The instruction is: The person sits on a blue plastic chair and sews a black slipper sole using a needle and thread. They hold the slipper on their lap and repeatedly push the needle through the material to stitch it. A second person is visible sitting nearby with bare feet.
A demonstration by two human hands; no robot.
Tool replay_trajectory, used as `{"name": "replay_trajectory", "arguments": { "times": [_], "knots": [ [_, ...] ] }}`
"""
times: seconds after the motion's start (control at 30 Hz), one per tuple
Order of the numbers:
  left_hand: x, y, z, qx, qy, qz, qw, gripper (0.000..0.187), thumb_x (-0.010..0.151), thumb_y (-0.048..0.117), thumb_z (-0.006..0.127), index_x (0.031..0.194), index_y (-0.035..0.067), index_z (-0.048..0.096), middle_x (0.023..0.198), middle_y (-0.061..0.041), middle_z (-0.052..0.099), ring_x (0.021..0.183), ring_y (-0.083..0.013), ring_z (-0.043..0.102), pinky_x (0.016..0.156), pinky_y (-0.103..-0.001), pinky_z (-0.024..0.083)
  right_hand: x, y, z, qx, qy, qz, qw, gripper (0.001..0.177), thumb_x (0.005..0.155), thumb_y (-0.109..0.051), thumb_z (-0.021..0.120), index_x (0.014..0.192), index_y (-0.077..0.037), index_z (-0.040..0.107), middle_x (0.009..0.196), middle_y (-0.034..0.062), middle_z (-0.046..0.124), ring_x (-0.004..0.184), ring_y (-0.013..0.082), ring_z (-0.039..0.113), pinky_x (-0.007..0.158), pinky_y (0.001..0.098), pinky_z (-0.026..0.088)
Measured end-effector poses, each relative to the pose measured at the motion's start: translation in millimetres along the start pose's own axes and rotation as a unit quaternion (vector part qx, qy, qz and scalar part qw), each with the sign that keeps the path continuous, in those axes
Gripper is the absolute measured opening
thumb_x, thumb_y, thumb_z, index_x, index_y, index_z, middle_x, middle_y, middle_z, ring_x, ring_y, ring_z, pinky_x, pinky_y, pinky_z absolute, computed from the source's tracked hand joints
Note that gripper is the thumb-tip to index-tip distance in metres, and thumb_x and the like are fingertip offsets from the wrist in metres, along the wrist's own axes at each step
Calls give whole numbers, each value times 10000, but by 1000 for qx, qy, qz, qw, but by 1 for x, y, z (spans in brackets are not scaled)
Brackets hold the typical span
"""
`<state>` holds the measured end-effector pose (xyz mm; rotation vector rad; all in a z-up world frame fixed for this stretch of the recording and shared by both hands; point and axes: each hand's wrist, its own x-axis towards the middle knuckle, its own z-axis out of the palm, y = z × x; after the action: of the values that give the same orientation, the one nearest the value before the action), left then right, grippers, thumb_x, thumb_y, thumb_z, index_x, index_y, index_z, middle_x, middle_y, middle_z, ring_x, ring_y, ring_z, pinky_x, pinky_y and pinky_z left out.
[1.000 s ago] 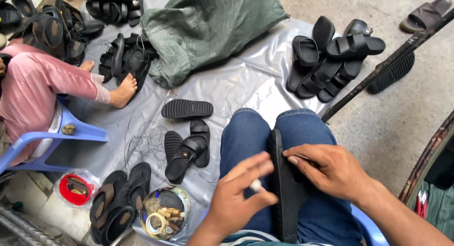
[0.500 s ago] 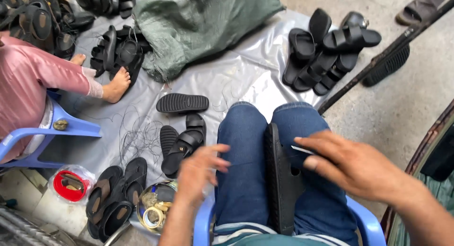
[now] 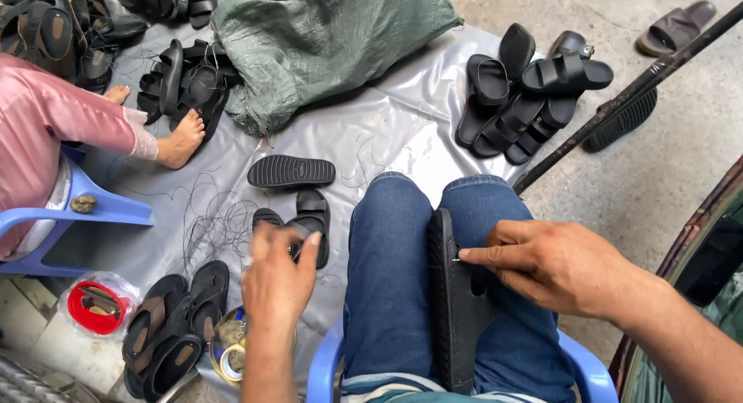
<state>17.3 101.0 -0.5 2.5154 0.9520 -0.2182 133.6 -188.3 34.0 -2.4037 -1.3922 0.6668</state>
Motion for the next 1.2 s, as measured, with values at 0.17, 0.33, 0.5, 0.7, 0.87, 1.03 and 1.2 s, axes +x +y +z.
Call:
{"name": "replay_trajectory", "arguments": {
  "times": [0.17, 0.33, 0.5, 0.7, 0.87, 1.03, 1.2],
  "knots": [
    [-26, 33, 17, -199, 88, 172, 961, 445, 744, 347, 644, 1108, 101, 576, 1379, -171, 357, 1281, -341, 285, 1033, -434, 236, 3, -3, 1, -13, 4, -4, 1000, 442, 819, -270, 464, 1246, -379, 501, 838, -59, 537, 646, 167, 604, 431, 370, 519],
    [-59, 53, 46, -302, -9, 392, 869, 371, 778, 253, 692, 1079, 115, 525, 1096, -100, 537, 647, -147, 612, 568, -274, 564, 2, -3, 0, 16, 9, 3, 1000, 472, 800, -213, 491, 1245, -371, 512, 858, -61, 557, 666, 161, 613, 497, 360, 516],
    [-71, 59, 64, -337, 94, 368, 862, 301, 749, 164, 731, 1007, 91, 594, 943, -87, 627, 854, -203, 651, 768, -277, 528, 1, -6, 1, -13, -10, 29, 999, 486, 798, -234, 488, 1259, -389, 489, 886, -68, 542, 697, 162, 608, 491, 372, 524],
    [-80, 63, 73, -337, 150, 374, 851, 269, 765, 81, 715, 1017, 43, 630, 979, -117, 641, 871, -206, 668, 799, -267, 554, 1, -31, -5, -218, -50, 50, 973, 436, 813, -341, 480, 1248, -360, 458, 833, -32, 485, 674, 224, 571, 443, 423, 547],
    [-84, 63, 76, -327, 161, 379, 851, 310, 779, 30, 703, 1071, 57, 603, 1021, -128, 619, 879, -216, 676, 740, -261, 582, -4, -37, 7, -298, -46, 16, 953, 495, 771, -307, 502, 1260, -247, 452, 808, -34, 504, 617, 231, 578, 489, 394, 541],
    [-85, 57, 79, -357, 159, 379, 839, 369, 772, 15, 731, 1101, 113, 596, 1037, -128, 619, 762, -174, 698, 696, -239, 602, -6, -24, 15, -184, 99, -14, 978, 392, 790, -290, 520, 1182, -273, 527, 809, -69, 525, 600, 191, 593, 429, 341, 481],
    [-83, 57, 81, -378, 159, 379, 829, 359, 774, 19, 734, 1095, 100, 595, 1016, -136, 627, 850, -200, 681, 759, -252, 583, -1, -14, 24, -51, 212, -89, 972, 321, 801, -177, 586, 1117, -232, 603, 882, -62, 615, 659, 124, 601, 516, 252, 468]
  ]
}}
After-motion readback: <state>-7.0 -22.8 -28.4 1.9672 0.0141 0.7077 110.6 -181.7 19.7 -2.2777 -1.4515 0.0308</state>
